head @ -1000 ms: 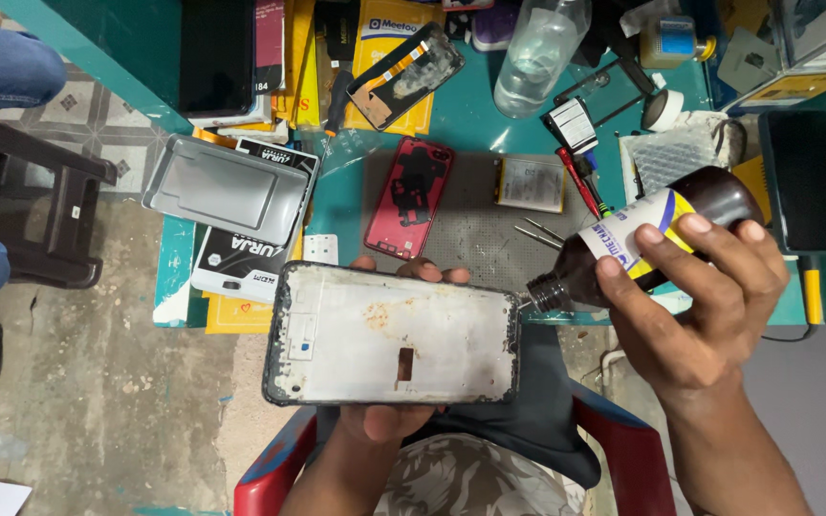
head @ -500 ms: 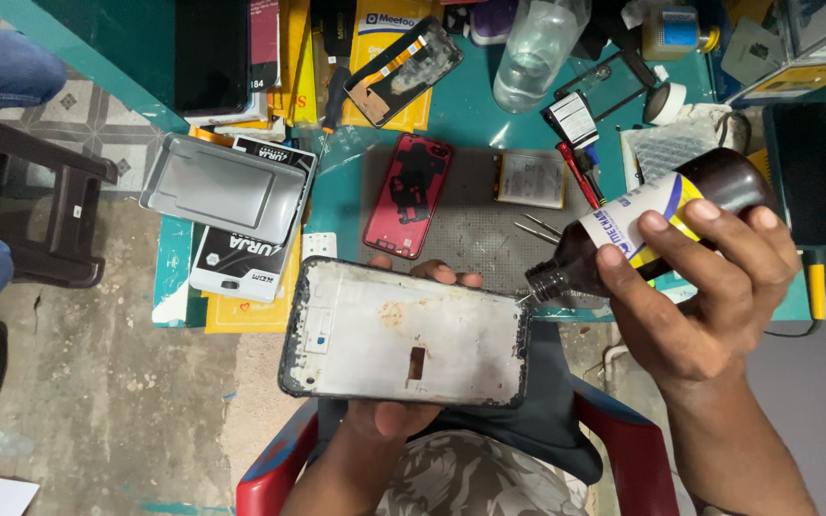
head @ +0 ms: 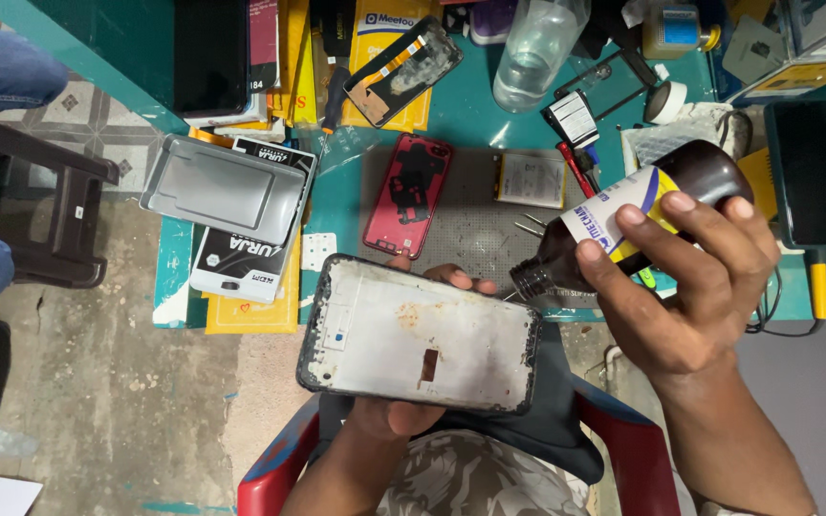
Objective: The person cleans the inside of a smartphone frame using a small brush and a liquid from a bottle. They repeatedly apply the liquid and scrub the frame's interior surfaces with the brush, focusing on removing residue.
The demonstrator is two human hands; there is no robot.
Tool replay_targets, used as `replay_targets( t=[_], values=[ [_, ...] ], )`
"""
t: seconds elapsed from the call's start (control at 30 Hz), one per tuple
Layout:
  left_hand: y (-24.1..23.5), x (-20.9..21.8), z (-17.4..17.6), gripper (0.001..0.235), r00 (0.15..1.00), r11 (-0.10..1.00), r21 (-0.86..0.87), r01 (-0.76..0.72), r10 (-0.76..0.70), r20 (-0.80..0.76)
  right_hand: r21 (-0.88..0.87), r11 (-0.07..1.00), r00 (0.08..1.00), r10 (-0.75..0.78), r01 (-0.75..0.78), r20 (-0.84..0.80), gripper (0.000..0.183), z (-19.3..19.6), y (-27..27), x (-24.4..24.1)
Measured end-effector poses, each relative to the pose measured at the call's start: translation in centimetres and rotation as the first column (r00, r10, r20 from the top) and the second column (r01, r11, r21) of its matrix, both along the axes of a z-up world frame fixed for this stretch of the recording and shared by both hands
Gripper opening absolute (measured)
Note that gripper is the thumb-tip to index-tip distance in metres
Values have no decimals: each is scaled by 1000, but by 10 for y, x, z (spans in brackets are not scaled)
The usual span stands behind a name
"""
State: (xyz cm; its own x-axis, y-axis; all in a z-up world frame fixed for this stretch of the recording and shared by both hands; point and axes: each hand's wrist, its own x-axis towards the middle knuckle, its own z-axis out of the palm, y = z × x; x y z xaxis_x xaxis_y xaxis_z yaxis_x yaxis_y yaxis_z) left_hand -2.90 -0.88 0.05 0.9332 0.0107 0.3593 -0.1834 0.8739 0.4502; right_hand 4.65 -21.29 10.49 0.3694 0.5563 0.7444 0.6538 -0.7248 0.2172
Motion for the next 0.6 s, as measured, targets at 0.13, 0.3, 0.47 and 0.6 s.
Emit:
replay_targets(
  t=[0.13,0.3,0.47,0.6],
  values=[
    [-1,1,-4,121,1000,1000,-3,-5,5,6,1,1000,1000,9,-9,18,25,-4,-3,1],
    [3,0,0,114,998,995,-98,16,-22,-61,36,999,999,39,-40,11,24,-11,-6,3],
    [12,3,8,107,995,976,-201,82,-90,-31,55,997,998,54,-55,18,29,-18,-2,8],
    [18,5,6,106,998,979,-199,35,-43,-36,66,997,999,45,-44,-18,35,-23,1,8]
  ],
)
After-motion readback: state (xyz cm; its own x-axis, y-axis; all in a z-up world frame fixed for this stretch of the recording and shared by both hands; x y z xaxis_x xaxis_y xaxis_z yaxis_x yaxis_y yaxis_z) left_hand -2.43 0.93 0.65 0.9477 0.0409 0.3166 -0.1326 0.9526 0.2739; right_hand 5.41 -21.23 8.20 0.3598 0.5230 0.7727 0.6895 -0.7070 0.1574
